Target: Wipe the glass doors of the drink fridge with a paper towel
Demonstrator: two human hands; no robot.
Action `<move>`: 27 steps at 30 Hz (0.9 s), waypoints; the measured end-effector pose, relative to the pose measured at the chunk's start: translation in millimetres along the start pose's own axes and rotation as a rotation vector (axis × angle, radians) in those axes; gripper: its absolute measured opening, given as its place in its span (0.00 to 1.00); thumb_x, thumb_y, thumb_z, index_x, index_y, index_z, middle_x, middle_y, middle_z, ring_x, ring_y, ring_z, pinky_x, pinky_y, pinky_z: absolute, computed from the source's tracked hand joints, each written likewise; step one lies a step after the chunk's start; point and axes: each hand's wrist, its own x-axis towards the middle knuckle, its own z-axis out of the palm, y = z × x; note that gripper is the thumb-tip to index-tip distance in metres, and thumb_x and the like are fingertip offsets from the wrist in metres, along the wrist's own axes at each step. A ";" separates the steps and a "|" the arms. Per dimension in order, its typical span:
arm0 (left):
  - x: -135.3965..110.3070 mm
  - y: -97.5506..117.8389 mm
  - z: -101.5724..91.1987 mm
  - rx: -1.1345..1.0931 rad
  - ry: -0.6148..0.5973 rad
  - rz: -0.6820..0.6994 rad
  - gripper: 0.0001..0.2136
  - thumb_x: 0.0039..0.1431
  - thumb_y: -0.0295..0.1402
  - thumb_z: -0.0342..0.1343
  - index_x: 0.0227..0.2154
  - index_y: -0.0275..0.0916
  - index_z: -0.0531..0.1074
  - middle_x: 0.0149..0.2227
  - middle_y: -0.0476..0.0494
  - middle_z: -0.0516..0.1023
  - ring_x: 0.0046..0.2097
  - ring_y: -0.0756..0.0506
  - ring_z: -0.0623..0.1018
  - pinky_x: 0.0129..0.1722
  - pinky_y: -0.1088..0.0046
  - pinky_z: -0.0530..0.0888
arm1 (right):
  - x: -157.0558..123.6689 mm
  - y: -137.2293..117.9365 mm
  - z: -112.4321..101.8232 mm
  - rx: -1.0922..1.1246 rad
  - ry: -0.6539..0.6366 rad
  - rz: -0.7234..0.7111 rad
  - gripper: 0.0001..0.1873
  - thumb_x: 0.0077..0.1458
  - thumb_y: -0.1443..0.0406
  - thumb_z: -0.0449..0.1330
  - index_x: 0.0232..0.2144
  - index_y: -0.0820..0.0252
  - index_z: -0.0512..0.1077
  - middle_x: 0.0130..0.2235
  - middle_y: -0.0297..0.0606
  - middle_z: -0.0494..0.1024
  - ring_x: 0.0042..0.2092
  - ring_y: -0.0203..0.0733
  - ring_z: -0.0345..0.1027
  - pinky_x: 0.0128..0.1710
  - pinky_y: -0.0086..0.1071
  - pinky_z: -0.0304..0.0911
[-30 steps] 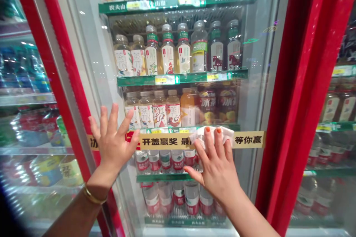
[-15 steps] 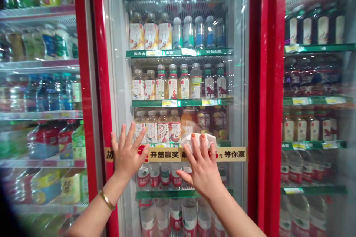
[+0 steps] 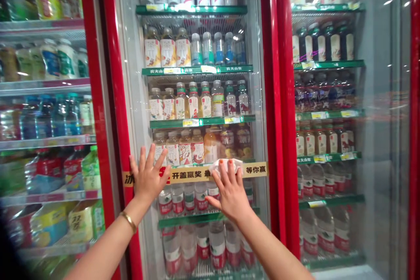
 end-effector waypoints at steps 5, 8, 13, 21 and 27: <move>0.6 1.4 -1.2 0.009 -0.007 -0.010 0.37 0.67 0.41 0.61 0.75 0.62 0.52 0.80 0.46 0.47 0.81 0.31 0.46 0.77 0.31 0.38 | 28.0 42.8 -14.7 0.068 0.095 0.397 0.45 0.71 0.45 0.52 0.79 0.60 0.45 0.80 0.61 0.26 0.79 0.82 0.27 0.67 0.80 0.50; 0.3 1.8 -2.3 0.030 -0.014 -0.005 0.37 0.68 0.40 0.60 0.75 0.62 0.52 0.80 0.45 0.47 0.81 0.31 0.45 0.77 0.31 0.38 | 64.0 36.8 -21.4 0.092 0.138 0.455 0.45 0.71 0.45 0.51 0.79 0.59 0.43 0.80 0.59 0.24 0.78 0.84 0.26 0.66 0.82 0.50; -0.5 1.0 -2.7 0.036 -0.007 0.005 0.36 0.69 0.41 0.59 0.76 0.61 0.52 0.80 0.45 0.47 0.81 0.31 0.45 0.77 0.32 0.38 | 29.2 -11.8 -2.7 0.031 0.033 -0.024 0.48 0.65 0.37 0.58 0.76 0.54 0.56 0.81 0.51 0.34 0.80 0.76 0.26 0.73 0.70 0.46; -1.7 3.5 1.5 0.019 0.007 -0.002 0.38 0.70 0.41 0.59 0.76 0.62 0.48 0.80 0.46 0.45 0.81 0.32 0.45 0.78 0.33 0.40 | 53.3 44.8 -10.2 0.016 0.139 0.456 0.47 0.71 0.46 0.52 0.79 0.64 0.40 0.80 0.62 0.26 0.79 0.81 0.23 0.68 0.78 0.50; -31.1 16.4 14.3 0.091 0.060 -0.003 0.39 0.72 0.37 0.54 0.79 0.46 0.41 0.80 0.39 0.46 0.81 0.39 0.44 0.80 0.46 0.42 | 30.8 -1.0 8.5 0.029 0.145 0.007 0.56 0.68 0.40 0.54 0.80 0.61 0.32 0.81 0.58 0.31 0.80 0.72 0.29 0.73 0.67 0.49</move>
